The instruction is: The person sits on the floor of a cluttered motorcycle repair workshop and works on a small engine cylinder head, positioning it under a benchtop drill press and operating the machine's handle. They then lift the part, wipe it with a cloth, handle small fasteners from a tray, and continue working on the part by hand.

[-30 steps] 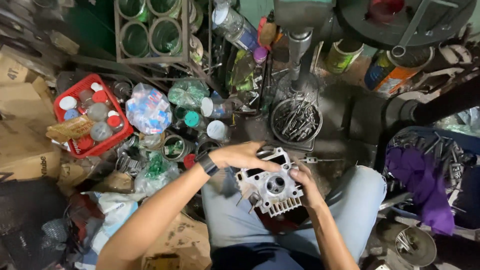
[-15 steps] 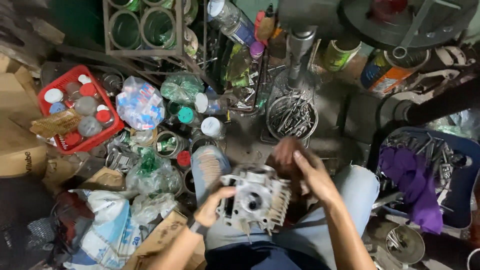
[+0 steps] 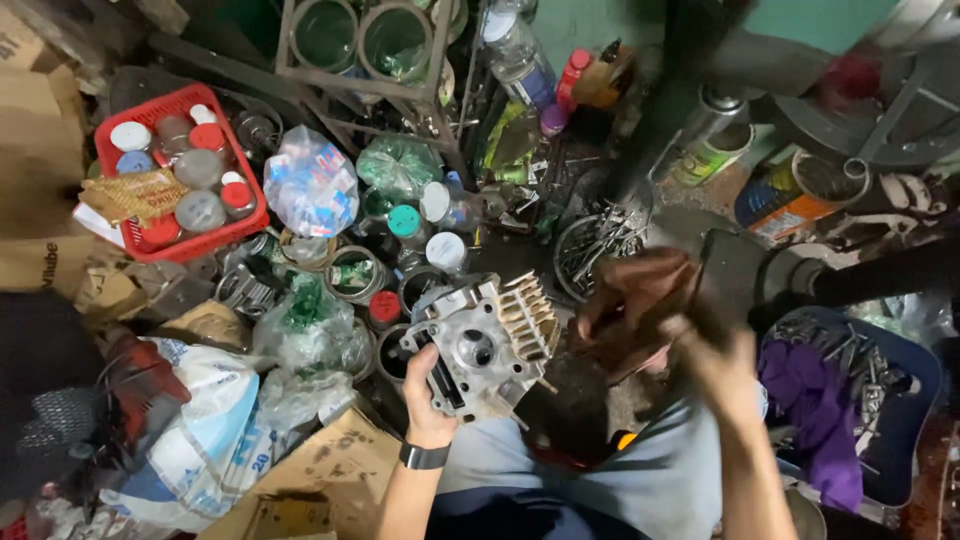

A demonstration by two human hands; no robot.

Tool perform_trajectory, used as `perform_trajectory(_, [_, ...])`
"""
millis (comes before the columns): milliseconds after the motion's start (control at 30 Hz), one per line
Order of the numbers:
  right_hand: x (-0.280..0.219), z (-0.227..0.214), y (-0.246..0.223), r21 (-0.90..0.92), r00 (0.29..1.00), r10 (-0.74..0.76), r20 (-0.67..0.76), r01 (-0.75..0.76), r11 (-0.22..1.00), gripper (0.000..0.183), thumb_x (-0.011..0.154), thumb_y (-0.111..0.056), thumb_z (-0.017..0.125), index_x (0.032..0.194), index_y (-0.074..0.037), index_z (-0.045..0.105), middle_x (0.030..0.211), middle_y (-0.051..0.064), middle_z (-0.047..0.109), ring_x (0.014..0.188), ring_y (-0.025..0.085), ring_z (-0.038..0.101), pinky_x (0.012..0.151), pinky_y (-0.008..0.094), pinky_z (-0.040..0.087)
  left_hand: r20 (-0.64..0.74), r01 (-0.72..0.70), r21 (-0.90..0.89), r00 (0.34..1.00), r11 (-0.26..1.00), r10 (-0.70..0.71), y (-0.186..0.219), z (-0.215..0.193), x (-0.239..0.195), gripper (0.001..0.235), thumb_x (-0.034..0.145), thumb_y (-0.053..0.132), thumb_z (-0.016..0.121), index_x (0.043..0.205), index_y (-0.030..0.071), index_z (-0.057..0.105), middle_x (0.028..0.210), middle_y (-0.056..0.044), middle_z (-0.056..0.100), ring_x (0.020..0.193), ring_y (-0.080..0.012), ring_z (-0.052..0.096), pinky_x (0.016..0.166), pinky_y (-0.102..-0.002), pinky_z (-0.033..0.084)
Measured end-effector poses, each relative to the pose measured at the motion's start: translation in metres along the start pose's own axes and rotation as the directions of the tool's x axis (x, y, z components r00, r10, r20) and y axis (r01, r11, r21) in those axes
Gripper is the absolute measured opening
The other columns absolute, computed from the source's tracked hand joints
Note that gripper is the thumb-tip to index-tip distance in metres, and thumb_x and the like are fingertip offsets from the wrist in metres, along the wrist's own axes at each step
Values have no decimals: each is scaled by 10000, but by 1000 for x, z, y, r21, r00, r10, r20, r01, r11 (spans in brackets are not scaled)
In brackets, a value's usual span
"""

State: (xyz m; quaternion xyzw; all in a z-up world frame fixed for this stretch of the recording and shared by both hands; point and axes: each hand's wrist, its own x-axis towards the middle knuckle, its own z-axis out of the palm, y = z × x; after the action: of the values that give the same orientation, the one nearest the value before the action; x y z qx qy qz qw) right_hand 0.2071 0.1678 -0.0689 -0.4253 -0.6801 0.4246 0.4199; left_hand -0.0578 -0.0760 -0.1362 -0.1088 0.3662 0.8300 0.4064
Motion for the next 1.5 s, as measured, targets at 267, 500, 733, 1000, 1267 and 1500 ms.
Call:
perform_trajectory(267, [-52,-7,37,-19,990,-1,139,4,1000,183,874,-117,782,943,37,713,1114,94,681,1041,194,627,944,303,477,136,49,-44,990,998,-43,-12,11,4,380,938,255,655,1240,26,649,1123,-72,714,1014,-218,677,916,-376,525])
perform_trajectory(500, [-18,-13,-39,977,974,-158,161,-134,168,570,884,-172,826,1375,45,632,1223,283,664,1102,405,656,1012,532,520,232,-252,168,950,953,210,12,88,-24,709,807,238,710,1452,25,507,1284,-79,632,1177,-208,605,1018,-365,466])
perform_trajectory(733, [-69,63,-132,59,930,-114,349,100,993,706,829,-29,682,1495,39,457,1283,251,703,1128,350,704,930,417,547,423,-667,525,743,528,518,19,134,-35,955,765,392,808,1532,-20,416,1453,-153,547,1337,-259,540,1154,-382,416])
perform_trajectory(1000, [-66,67,-147,-41,852,40,522,-22,999,770,787,11,663,1515,41,413,1177,272,686,999,343,717,902,349,546,456,-669,557,742,493,492,13,127,-38,971,767,363,847,1537,-30,404,1462,-152,540,1347,-256,531,1164,-391,408])
perform_trajectory(1267, [-42,41,-157,-147,655,289,698,-264,953,593,916,-5,541,1492,-148,546,1113,119,807,686,240,769,689,330,623,510,-656,589,755,472,412,26,130,-45,925,792,375,830,1522,-37,441,1438,-145,582,1339,-236,559,1187,-371,406])
perform_trajectory(1500, [-31,34,-120,-192,782,-257,567,429,883,560,748,-16,707,1262,-235,668,1092,127,706,737,291,699,606,381,573,517,-610,640,792,468,325,33,136,-46,916,762,339,857,1490,-47,456,1398,-153,592,1293,-234,579,1140,-370,453])
